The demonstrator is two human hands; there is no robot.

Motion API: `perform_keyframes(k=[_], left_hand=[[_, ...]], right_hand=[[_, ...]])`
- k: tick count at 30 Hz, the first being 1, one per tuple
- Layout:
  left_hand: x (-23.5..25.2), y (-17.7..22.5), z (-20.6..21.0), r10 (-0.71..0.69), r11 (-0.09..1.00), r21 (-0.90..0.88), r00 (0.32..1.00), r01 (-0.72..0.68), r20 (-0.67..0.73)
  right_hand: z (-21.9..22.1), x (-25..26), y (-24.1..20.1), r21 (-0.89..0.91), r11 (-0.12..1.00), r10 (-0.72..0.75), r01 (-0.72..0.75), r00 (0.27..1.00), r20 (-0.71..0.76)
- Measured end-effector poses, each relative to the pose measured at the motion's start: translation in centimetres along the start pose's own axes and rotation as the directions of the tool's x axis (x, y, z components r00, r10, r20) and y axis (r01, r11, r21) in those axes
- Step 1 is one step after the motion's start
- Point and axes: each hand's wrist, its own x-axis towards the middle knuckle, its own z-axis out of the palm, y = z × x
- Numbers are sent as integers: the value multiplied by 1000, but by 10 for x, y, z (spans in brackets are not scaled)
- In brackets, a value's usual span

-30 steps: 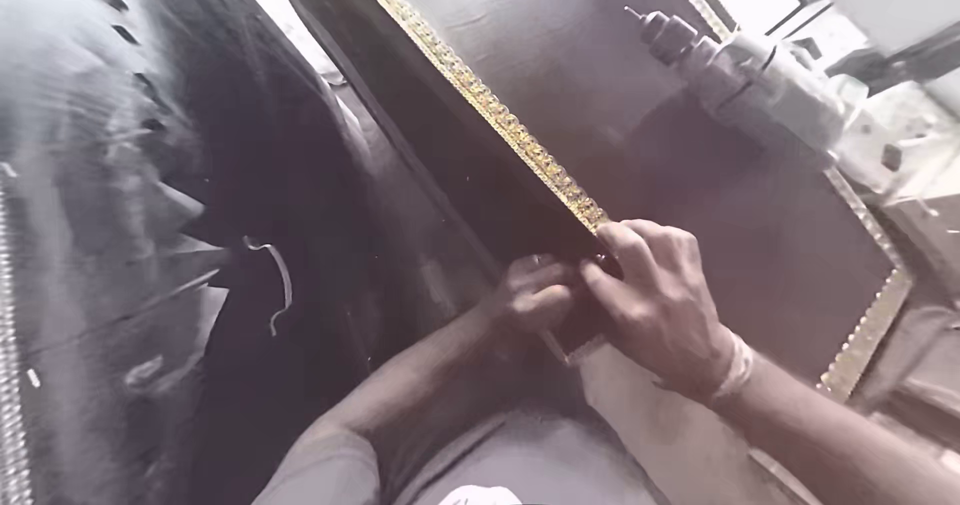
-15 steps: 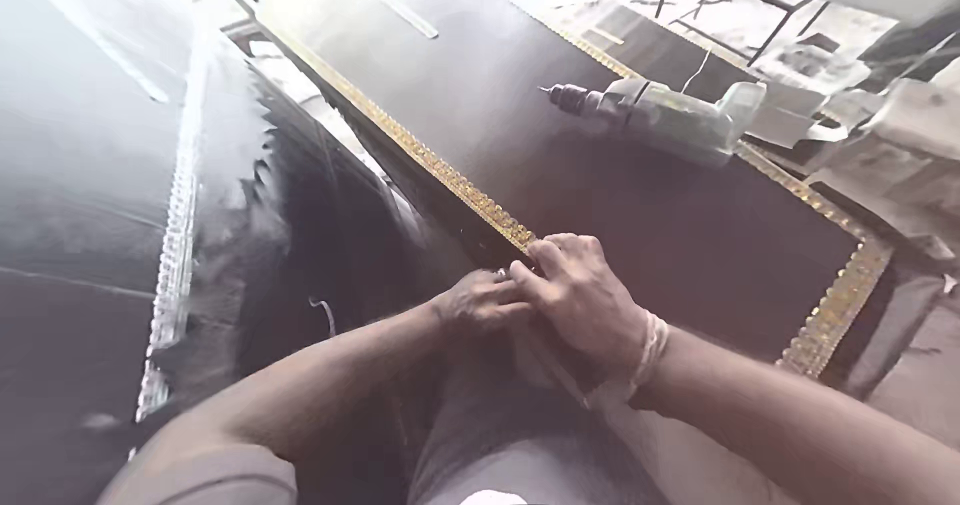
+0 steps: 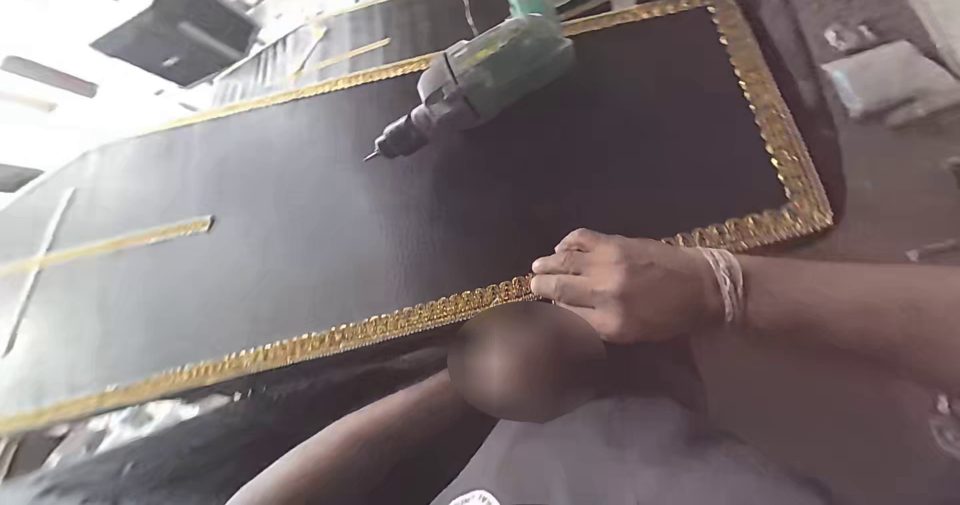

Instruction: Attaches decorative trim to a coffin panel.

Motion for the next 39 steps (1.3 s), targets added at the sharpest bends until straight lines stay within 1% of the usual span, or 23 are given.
perform_keyframes(k=[3, 6, 8, 10, 11, 12, 14, 15, 16, 17, 18, 20, 21, 22, 23, 25, 27, 30, 33, 34, 36, 37, 39], left_hand=[[10, 0, -8, 84, 996, 16, 995, -85, 45], [17, -4, -12, 97, 989, 94, 986, -110, 134], [19, -6, -15, 98, 987, 110, 981, -117, 165], [16, -7, -17, 105, 988, 96, 982, -121, 155], [14, -9, -16, 105, 989, 85, 984, -118, 142], [11, -11, -13, 99, 991, 76, 986, -110, 131], [5, -8, -9, 51, 997, 55, 989, -59, 141], [6, -5, -9, 24, 998, 58, 988, -33, 153], [8, -4, -12, 8, 997, 68, 985, -20, 175], [10, 0, -19, -3, 997, 79, 977, -14, 211], [13, 2, -23, -6, 995, 94, 969, -18, 246], [19, -1, -27, 3, 991, 129, 951, -45, 310], [19, -4, -30, 24, 988, 136, 940, -74, 341], [20, -7, -34, 58, 984, 133, 925, -115, 374], [20, -12, -37, 102, 979, 121, 910, -164, 403], [13, -19, -40, 154, 960, 148, 886, -240, 438], [9, -22, -36, 171, 944, 189, 894, -269, 415], [3, -22, -38, 184, 947, 175, 903, -268, 389], [5, -22, -37, 172, 936, 219, 900, -276, 400], [7, -21, -37, 164, 931, 236, 898, -278, 409], [9, -19, -36, 156, 930, 245, 899, -273, 409], [10, -18, -37, 164, 936, 222, 896, -274, 412], [12, -19, -36, 190, 935, 204, 895, -290, 403]], right_hand=[[2, 0, -15, -33, 996, 87, -88, 996, -20], [6, -2, -19, -64, 989, 126, -130, 990, -67], [11, -8, -23, -117, 981, 138, -155, 980, -143], [21, -18, -38, -187, 957, 158, -222, 940, -304], [26, -28, -48, -183, 943, 182, -278, 891, -416], [35, -40, -58, -139, 930, 215, -340, 811, -544], [58, -63, -77, 89, 889, 367, -449, 582, -726], [69, -71, -81, 248, 839, 484, -484, 459, -745], [79, -71, -85, 434, 752, 628, -496, 342, -699], [89, -66, -92, 617, 625, 773, -479, 269, -575], [94, -62, -96, 753, 498, 867, -431, 266, -422], [100, -56, -95, 880, 350, 894, -321, 396, -211], [102, -53, -94, 910, 316, 871, -269, 463, -166], [103, -48, -93, 928, 295, 854, -227, 499, -149], [104, -43, -92, 935, 291, 850, -205, 504, -154], [104, -38, -88, 924, 324, 843, -201, 505, -185], [105, -38, -85, 906, 364, 828, -215, 520, -209], [115, -33, -87, 872, 427, 830, -238, 486, -274], [118, -33, -85, 768, 536, 815, -351, 452, -363], [117, -34, -85, 704, 576, 800, -416, 462, -382], [112, -36, -88, 589, 601, 794, -541, 492, -358], [110, -35, -91, 546, 604, 793, -580, 502, -345], [106, -37, -91, 520, 621, 779, -586, 530, -334]])
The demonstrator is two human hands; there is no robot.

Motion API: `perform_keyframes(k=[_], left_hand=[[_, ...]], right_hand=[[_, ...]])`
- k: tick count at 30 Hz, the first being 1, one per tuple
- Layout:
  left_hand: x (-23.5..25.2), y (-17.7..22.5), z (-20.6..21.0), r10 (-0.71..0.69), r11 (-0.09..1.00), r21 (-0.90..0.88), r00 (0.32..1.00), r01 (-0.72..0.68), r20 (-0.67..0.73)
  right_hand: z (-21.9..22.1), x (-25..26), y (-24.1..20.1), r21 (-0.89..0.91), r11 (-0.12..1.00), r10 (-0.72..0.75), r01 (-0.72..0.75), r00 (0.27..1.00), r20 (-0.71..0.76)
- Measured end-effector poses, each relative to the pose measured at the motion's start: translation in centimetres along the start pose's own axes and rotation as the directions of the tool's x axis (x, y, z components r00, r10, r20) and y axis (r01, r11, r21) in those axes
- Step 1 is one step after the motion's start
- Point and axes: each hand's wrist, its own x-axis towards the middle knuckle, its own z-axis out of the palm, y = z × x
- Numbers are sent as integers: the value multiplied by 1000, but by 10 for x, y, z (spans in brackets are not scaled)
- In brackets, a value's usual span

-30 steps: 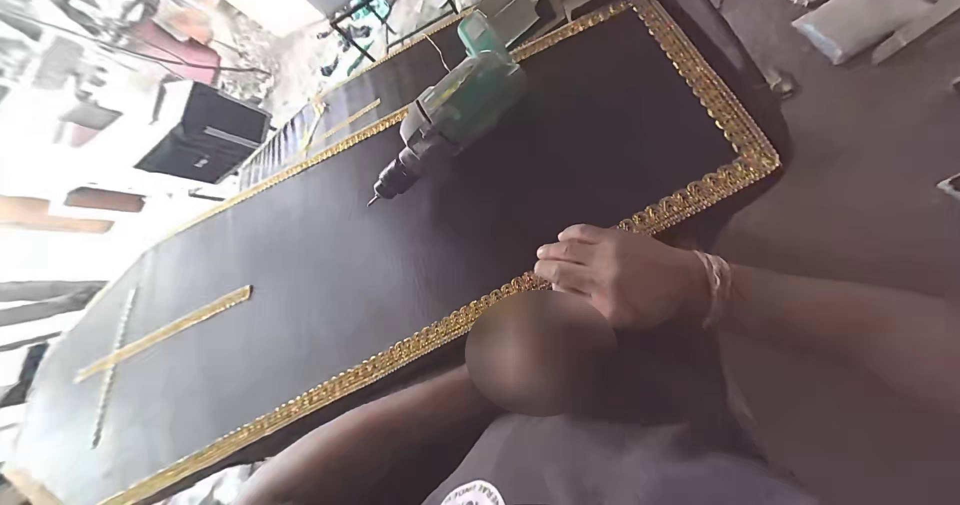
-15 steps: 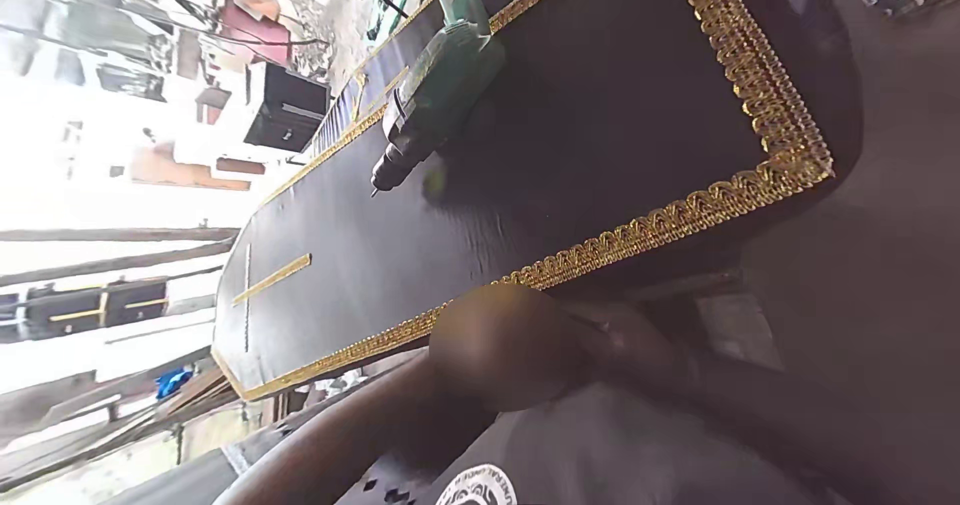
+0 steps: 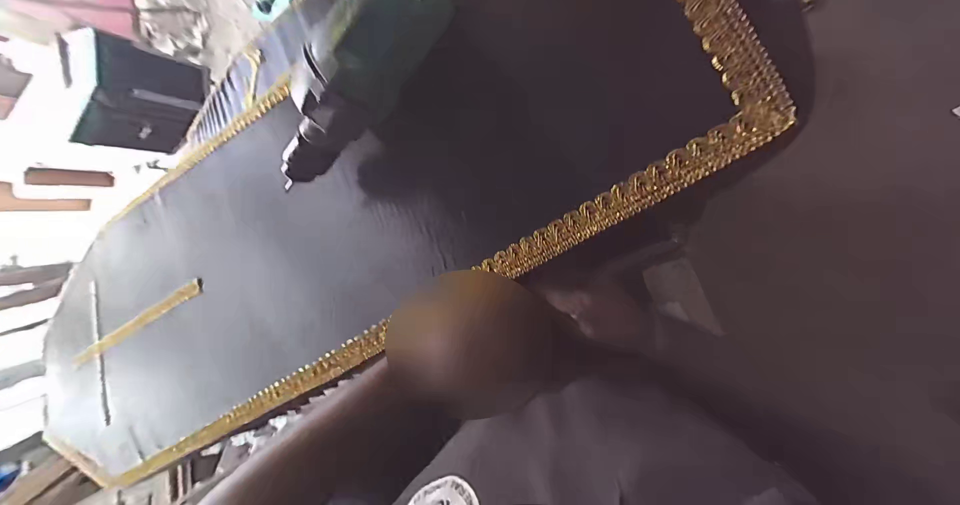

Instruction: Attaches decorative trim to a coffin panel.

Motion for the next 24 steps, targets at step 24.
perform_keyframes(k=[24], left_hand=[[-3, -9, 1, 74, 987, -143, 996, -67, 43]], right_hand=[[-19, 6, 28, 5, 999, -49, 50, 958, 284]])
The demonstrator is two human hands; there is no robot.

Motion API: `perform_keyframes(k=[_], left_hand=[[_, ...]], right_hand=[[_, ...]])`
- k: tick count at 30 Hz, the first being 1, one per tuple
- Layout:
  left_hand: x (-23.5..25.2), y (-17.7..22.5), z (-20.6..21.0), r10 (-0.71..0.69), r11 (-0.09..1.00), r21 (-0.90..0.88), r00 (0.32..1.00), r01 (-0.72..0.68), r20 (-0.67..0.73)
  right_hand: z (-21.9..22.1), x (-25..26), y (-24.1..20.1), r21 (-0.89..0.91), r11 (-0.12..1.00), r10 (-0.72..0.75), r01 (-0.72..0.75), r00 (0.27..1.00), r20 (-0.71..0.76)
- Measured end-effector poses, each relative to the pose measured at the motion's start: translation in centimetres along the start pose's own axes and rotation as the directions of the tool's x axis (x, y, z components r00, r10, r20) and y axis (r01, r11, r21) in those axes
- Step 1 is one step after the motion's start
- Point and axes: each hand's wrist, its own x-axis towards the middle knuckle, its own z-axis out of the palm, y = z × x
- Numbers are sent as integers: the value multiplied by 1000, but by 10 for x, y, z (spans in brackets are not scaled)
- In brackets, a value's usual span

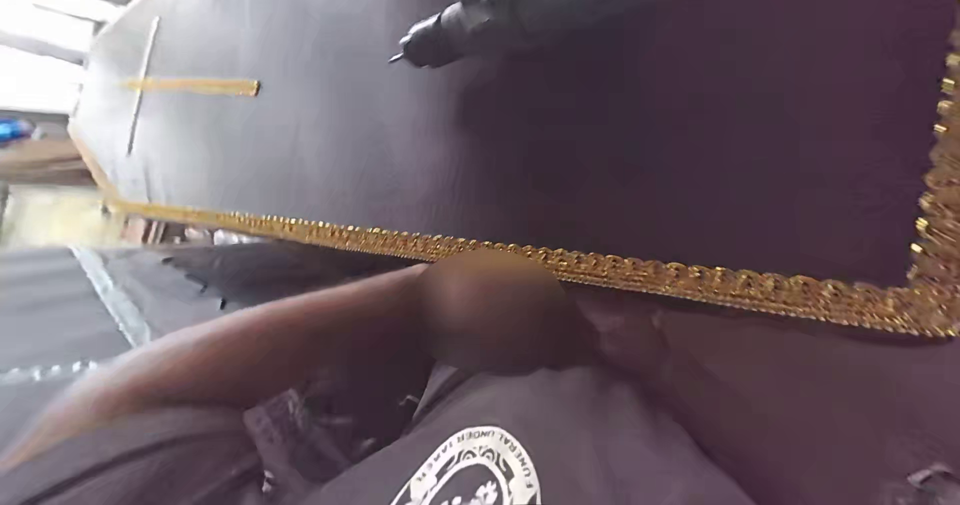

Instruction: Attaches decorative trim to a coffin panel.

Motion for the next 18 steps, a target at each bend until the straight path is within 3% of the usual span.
perform_keyframes(k=[3, 5, 6, 8, 10, 11, 13, 15, 18], left_hand=[[3, 4, -3, -110, 986, -123, 994, 112, 24], [6, 10, -3, -291, 917, -274, 956, 290, 39], [9, 14, -3, -405, 833, -377, 911, 405, 85], [14, 15, -6, -528, 604, -573, 817, 553, 232], [15, 13, 1, -490, 612, -625, 853, 484, 180], [16, 13, 2, -519, 541, -682, 834, 492, 189], [17, 12, 0, -574, 257, -823, 765, 507, 292], [14, 9, 2, -537, 203, -852, 782, 483, 316], [10, 3, -2, -456, -15, -878, 778, 479, 432]], right_hand=[[-7, 6, -6, -14, 1000, -10, 10, 1000, -15], [-24, 21, -24, 55, 994, 95, -98, 994, 58], [-32, 28, -35, 99, 978, 171, -182, 979, 108], [-12, 9, -11, 108, 990, 94, -93, 996, 3], [0, -4, 9, 74, 997, 16, -15, 1000, -15], [-3, 1, 7, 66, 998, -14, 15, 1000, -21], [-12, 19, -13, 83, 996, -17, 20, 999, -38], [-11, 22, -20, 112, 994, 18, -9, 996, -82], [7, 4, -2, 78, 996, 43, -34, 991, -126]])
